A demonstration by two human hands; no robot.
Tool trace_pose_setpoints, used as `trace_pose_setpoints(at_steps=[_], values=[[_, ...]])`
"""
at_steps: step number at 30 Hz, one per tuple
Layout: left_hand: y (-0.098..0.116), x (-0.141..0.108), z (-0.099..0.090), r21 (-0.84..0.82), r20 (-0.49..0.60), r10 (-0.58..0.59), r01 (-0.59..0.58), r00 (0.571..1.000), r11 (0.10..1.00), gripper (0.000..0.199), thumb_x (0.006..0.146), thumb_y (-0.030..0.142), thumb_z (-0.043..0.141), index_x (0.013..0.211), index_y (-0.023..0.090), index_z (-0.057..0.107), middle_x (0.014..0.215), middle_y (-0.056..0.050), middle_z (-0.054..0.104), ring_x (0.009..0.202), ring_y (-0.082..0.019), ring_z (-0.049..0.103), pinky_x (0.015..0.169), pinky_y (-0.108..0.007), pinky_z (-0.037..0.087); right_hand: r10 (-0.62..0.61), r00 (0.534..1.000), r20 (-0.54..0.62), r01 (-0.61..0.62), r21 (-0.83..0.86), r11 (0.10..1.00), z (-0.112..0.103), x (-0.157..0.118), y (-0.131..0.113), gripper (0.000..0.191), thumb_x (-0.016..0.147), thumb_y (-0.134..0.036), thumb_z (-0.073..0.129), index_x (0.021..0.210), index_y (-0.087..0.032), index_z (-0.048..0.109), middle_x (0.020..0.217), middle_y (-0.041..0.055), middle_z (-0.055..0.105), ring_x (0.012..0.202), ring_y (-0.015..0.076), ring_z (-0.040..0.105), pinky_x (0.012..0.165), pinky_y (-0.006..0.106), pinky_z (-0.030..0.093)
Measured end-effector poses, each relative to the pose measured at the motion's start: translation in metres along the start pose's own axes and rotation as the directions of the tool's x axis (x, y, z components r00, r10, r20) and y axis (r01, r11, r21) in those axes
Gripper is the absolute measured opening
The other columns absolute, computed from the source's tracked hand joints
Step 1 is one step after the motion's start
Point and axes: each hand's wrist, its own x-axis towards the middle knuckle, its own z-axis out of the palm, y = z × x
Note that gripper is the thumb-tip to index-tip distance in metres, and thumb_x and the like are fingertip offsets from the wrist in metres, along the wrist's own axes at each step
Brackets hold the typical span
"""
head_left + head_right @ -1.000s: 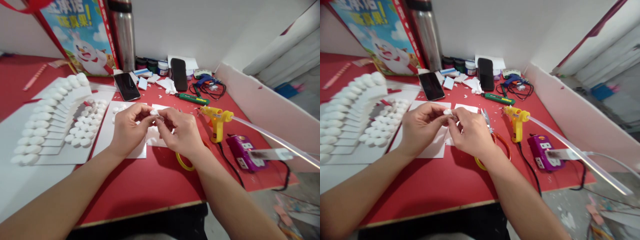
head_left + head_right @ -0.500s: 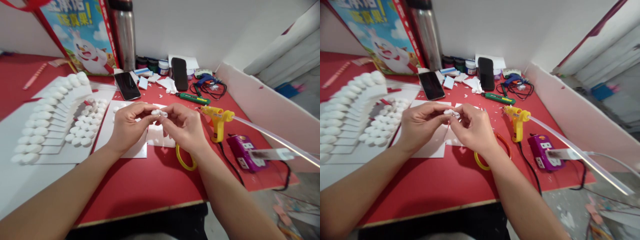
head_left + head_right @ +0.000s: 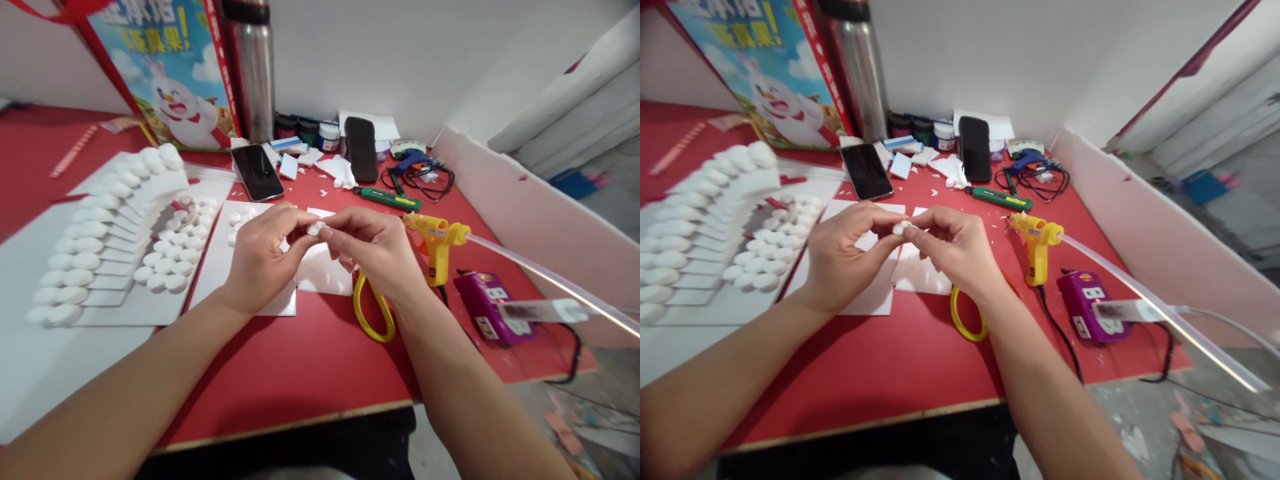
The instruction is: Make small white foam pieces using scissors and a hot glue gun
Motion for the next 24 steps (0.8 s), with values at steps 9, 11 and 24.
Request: trace_pose_setpoints(at_steps=[9,11,24], values=[[-0.0029,-0.0029,0.0084,-0.249,0.007,-0.192,0.188,0.981,0.95,0.021,0.089,0.038,0.078,0.102,0.022,0.079,0.097,-0.006,0.076,0.085,-0.019,0.068,0.081,-0.032,0.056,0.076,0.996,-0.042,-0.071,0.108,0.992,-0.0004,0.0035,0.0044,0.025,0.074,-0.037,0.087,0.081,-0.015,0.078,0.057,-0.0029,0.061,0.047,0.0074,0.048,0.043,0.023,0.036],[-0.0023,-0.0024,0.0091,-0.354,0.059,-0.24,0.246,0.969,0.902,0.022,0.091,0.036,0.075,0.107,0.021,0.079,0.101,-0.007,0.077,0.088,-0.019,0.07,0.083,-0.032,0.058,0.06,0.996,-0.068,-0.054,0.093,0.994,-0.0021,0.0041,0.0046,0.023,0.075,-0.036,0.086,0.081,-0.016,0.077,0.057,-0.0028,0.062,0.047,0.0077,0.049,0.043,0.023,0.038],[0.0007,-0.0001,0.0063,-0.366,0.025,-0.246,0.237,0.969,0.9,0.017,0.094,0.025,0.069,0.102,0.023,0.084,0.097,-0.005,0.077,0.081,-0.016,0.069,0.077,-0.029,0.058,0.007,0.996,-0.09,-0.001,0.06,0.998,0.0019,0.0027,0.0021,0.023,0.076,-0.035,0.086,0.082,-0.015,0.078,0.063,0.0002,0.069,0.053,0.0111,0.06,0.053,0.027,0.052]])
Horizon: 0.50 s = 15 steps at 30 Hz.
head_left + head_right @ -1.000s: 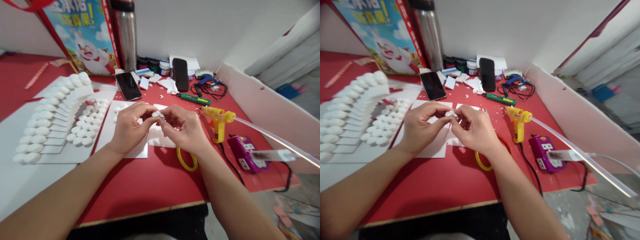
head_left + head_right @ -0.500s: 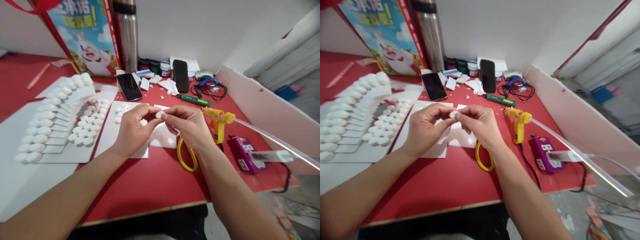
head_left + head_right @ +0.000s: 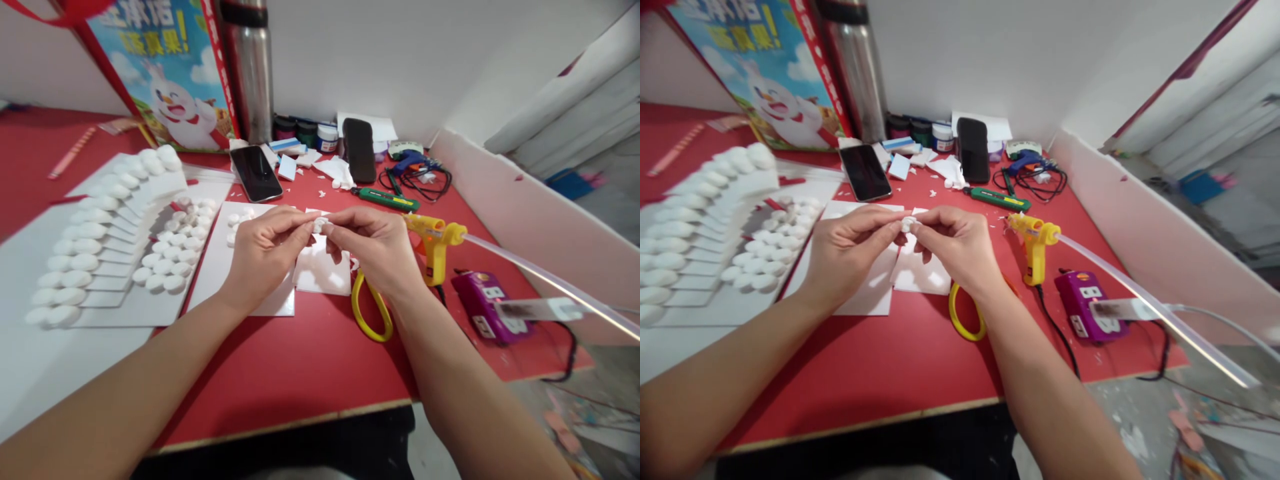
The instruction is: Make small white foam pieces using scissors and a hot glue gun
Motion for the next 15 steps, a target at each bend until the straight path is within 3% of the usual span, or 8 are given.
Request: trace_pose_setpoints(at_steps=[4,10,15], values=[[-0.0033,0.0002,0.0003,-0.018,0.006,-0.02,0.02,1.0,1.0,0.018,0.096,0.026,0.068,0.105,0.022,0.083,0.098,-0.005,0.077,0.079,-0.015,0.068,0.076,-0.028,0.056,0.007,1.0,-0.01,-0.007,-0.024,1.0,0.0017,-0.0006,0.0006,0.018,0.079,-0.031,0.083,0.08,-0.014,0.076,0.063,0.0,0.069,0.052,0.0106,0.06,0.053,0.026,0.052],[-0.0061,0.0025,-0.0007,0.071,0.085,0.091,-0.097,0.992,0.993,0.02,0.094,0.024,0.071,0.111,0.02,0.081,0.105,-0.008,0.077,0.096,-0.019,0.07,0.085,-0.03,0.054,0.035,0.999,-0.008,-0.035,0.005,0.999,-0.002,0.0025,0.0038,0.023,0.076,-0.036,0.085,0.079,-0.015,0.076,0.06,-0.0006,0.068,0.052,0.0099,0.059,0.052,0.024,0.049],[-0.0073,0.0023,0.001,0.085,0.069,0.116,-0.122,0.991,0.989,0.02,0.097,0.023,0.067,0.111,0.021,0.082,0.101,-0.007,0.077,0.089,-0.017,0.07,0.082,-0.03,0.055,0.025,1.0,-0.007,-0.025,0.013,1.0,0.0002,0.0032,0.0041,0.024,0.074,-0.035,0.088,0.08,-0.014,0.077,0.063,0.0,0.07,0.053,0.0099,0.06,0.052,0.024,0.051]])
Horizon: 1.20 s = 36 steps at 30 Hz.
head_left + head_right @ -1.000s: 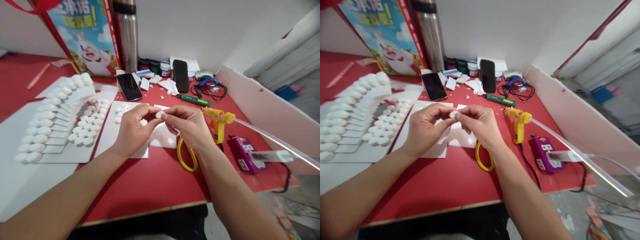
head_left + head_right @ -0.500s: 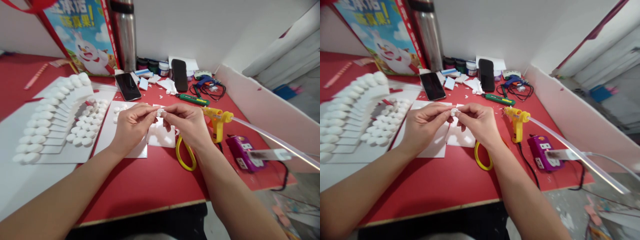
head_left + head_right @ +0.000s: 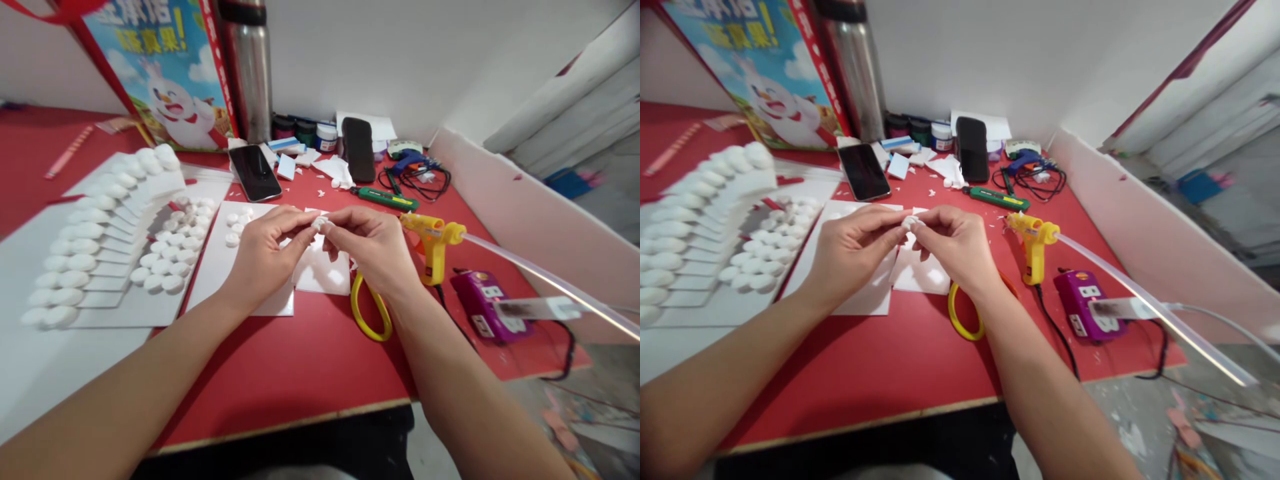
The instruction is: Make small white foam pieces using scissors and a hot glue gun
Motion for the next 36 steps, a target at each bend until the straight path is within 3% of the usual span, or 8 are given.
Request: trace_pose_setpoints(at_steps=[7,15,17,20,25,28,30,36], values=[[-0.001,-0.001,0.0,0.093,0.031,0.031,-0.033,0.999,0.995,0.021,0.098,0.022,0.065,0.114,0.018,0.079,0.104,-0.009,0.076,0.094,-0.018,0.07,0.085,-0.029,0.055,0.031,0.998,-0.05,-0.032,-0.021,0.999,0.003,-0.002,0.0,0.017,0.076,-0.029,0.085,0.076,-0.014,0.076,0.057,-0.0021,0.066,0.047,0.0079,0.055,0.048,0.022,0.047],[0.001,0.003,-0.006,0.344,0.142,0.174,-0.213,0.974,0.914,0.027,0.099,0.022,0.06,0.118,0.011,0.076,0.101,-0.012,0.075,0.092,-0.021,0.069,0.083,-0.032,0.053,0.073,0.997,0.039,-0.074,0.039,0.997,-0.002,0.001,0.007,0.019,0.079,-0.032,0.082,0.074,-0.015,0.075,0.055,-0.0018,0.063,0.047,0.0093,0.055,0.045,0.023,0.045],[0.002,0.003,-0.006,0.273,0.121,0.105,-0.134,0.987,0.953,0.026,0.099,0.023,0.061,0.116,0.013,0.078,0.1,-0.011,0.076,0.09,-0.019,0.068,0.081,-0.031,0.052,0.037,0.998,0.046,-0.036,-0.011,0.999,-0.002,0.0,0.007,0.021,0.084,-0.033,0.077,0.074,-0.015,0.074,0.054,-0.0021,0.062,0.045,0.0091,0.054,0.045,0.023,0.044],[0.004,0.003,-0.004,0.017,0.11,-0.153,0.152,0.982,0.988,0.023,0.097,0.027,0.065,0.11,0.017,0.081,0.092,-0.006,0.076,0.08,-0.016,0.066,0.075,-0.028,0.051,-0.058,0.998,-0.014,0.054,-0.205,0.977,0.0,-0.002,0.007,0.019,0.089,-0.028,0.07,0.075,-0.016,0.072,0.052,-0.0034,0.059,0.042,0.0082,0.051,0.043,0.023,0.039],[0.005,0.004,0.002,-0.454,0.218,-0.547,0.58,0.808,0.676,0.012,0.081,0.025,0.081,0.088,0.015,0.084,0.073,-0.004,0.072,0.068,-0.012,0.06,0.068,-0.026,0.049,-0.189,0.979,-0.069,0.145,-0.411,0.9,0.002,-0.004,0.009,0.012,0.087,-0.021,0.068,0.076,-0.016,0.07,0.06,-0.0016,0.065,0.047,0.0084,0.055,0.046,0.022,0.04],[0.006,0.006,0.003,-0.563,0.274,-0.639,0.659,0.719,0.499,0.011,0.073,0.02,0.084,0.079,0.011,0.082,0.072,-0.006,0.071,0.063,-0.011,0.06,0.064,-0.026,0.049,-0.118,0.993,-0.008,0.109,-0.339,0.934,0.001,-0.003,0.008,0.013,0.088,-0.021,0.067,0.076,-0.016,0.07,0.056,-0.0028,0.063,0.044,0.0084,0.054,0.044,0.022,0.042],[0.006,0.007,0.002,-0.575,0.283,-0.663,0.676,0.693,0.461,0.011,0.072,0.018,0.084,0.077,0.009,0.08,0.071,-0.006,0.071,0.06,-0.01,0.059,0.06,-0.025,0.049,-0.073,0.996,0.044,0.082,-0.286,0.955,0.0,-0.003,0.007,0.011,0.088,-0.021,0.067,0.079,-0.015,0.071,0.061,-0.0012,0.066,0.048,0.0096,0.058,0.046,0.022,0.045],[-0.001,0.005,-0.001,-0.525,0.262,-0.63,0.656,0.73,0.542,0.01,0.078,0.02,0.08,0.077,0.01,0.079,0.069,-0.005,0.068,0.059,-0.011,0.057,0.057,-0.026,0.049,-0.05,0.992,0.117,0.084,-0.304,0.949,-0.003,-0.001,0.009,0.012,0.089,-0.025,0.07,0.09,-0.013,0.074,0.074,0.0044,0.074,0.065,0.0144,0.069,0.059,0.026,0.054]])
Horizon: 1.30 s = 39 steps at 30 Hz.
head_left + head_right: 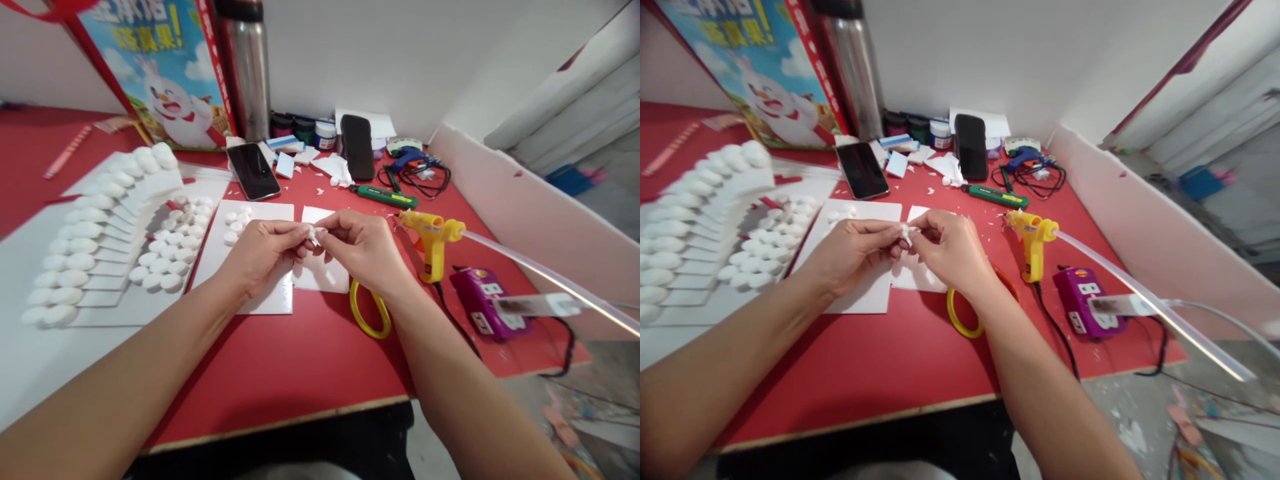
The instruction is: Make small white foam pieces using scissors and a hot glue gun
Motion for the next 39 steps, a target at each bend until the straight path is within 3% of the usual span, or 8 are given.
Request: trace_pose_setpoints(at_steps=[4,9,12,15,19,30,35,39], values=[[-0.001,-0.001,-0.002,0.241,0.047,0.168,-0.174,0.985,0.955,0.017,0.088,0.026,0.074,0.078,0.014,0.079,0.07,-0.004,0.068,0.059,-0.012,0.057,0.057,-0.027,0.047,0.013,1.0,-0.005,-0.012,0.114,0.993,0.002,0.001,0.001,0.017,0.088,-0.031,0.074,0.088,-0.013,0.073,0.071,0.0035,0.073,0.062,0.0135,0.067,0.055,0.025,0.053],[0.001,-0.004,-0.002,0.627,0.224,0.441,-0.475,0.869,0.618,0.027,0.102,0.032,0.056,0.096,0.019,0.079,0.071,-0.002,0.067,0.063,-0.014,0.059,0.065,-0.029,0.048,0.022,0.999,-0.043,-0.015,0.138,0.99,0.003,0.002,0.002,0.021,0.087,-0.034,0.077,0.083,-0.014,0.07,0.062,0.0002,0.068,0.051,0.0103,0.06,0.05,0.024,0.048],[0.001,-0.005,-0.003,0.727,0.322,0.449,-0.522,0.833,0.447,0.027,0.103,0.028,0.052,0.109,0.017,0.075,0.085,-0.005,0.071,0.074,-0.017,0.063,0.071,-0.03,0.049,0.031,0.998,-0.058,-0.024,0.116,0.993,0.002,0.002,0.001,0.019,0.086,-0.031,0.077,0.079,-0.014,0.07,0.06,0.0,0.068,0.048,0.0094,0.058,0.048,0.023,0.047],[0.003,-0.005,-0.003,0.765,0.362,0.423,-0.524,0.831,0.375,0.028,0.103,0.025,0.05,0.116,0.014,0.072,0.092,-0.008,0.073,0.081,-0.019,0.065,0.075,-0.031,0.049,0.038,0.998,-0.052,-0.031,0.13,0.991,0.001,0.002,-0.001,0.013,0.085,-0.024,0.075,0.078,-0.013,0.07,0.06,0.0,0.068,0.05,0.0094,0.06,0.049,0.023,0.049],[0.005,-0.005,-0.005,0.783,0.387,0.393,-0.523,0.834,0.338,0.032,0.103,0.022,0.046,0.124,0.014,0.069,0.095,-0.008,0.073,0.084,-0.02,0.065,0.077,-0.031,0.048,0.049,0.998,-0.037,-0.043,0.153,0.987,0.0,0.002,-0.001,0.012,0.084,-0.022,0.075,0.078,-0.013,0.07,0.061,0.0003,0.069,0.052,0.0099,0.063,0.051,0.022,0.052],[0.008,-0.006,-0.005,0.748,0.398,0.377,-0.533,0.837,0.395,0.03,0.1,0.016,0.047,0.115,0.016,0.073,0.086,-0.004,0.072,0.075,-0.016,0.064,0.069,-0.028,0.047,0.089,0.996,0.012,-0.09,0.181,0.979,-0.001,0.002,-0.002,0.023,0.079,-0.032,0.084,0.077,-0.014,0.07,0.064,0.002,0.071,0.054,0.0119,0.065,0.054,0.025,0.056],[0.001,-0.005,-0.004,0.775,0.391,0.432,-0.544,0.813,0.322,0.032,0.096,0.01,0.046,0.105,0.017,0.075,0.086,-0.006,0.074,0.077,-0.018,0.066,0.071,-0.03,0.048,0.053,0.999,-0.006,-0.053,0.056,0.997,0.003,0.001,0.005,0.015,0.085,-0.027,0.075,0.078,-0.016,0.069,0.064,0.001,0.071,0.054,0.0123,0.066,0.054,0.025,0.054],[-0.004,-0.006,-0.002,0.779,0.342,0.469,-0.525,0.814,0.343,0.031,0.092,0.008,0.047,0.099,0.017,0.076,0.086,-0.006,0.075,0.075,-0.019,0.067,0.071,-0.031,0.05,0.016,0.999,-0.028,-0.017,-0.034,0.999,0.007,-0.001,0.007,0.012,0.088,-0.026,0.071,0.08,-0.017,0.068,0.067,0.001,0.072,0.056,0.0135,0.069,0.057,0.027,0.054]])
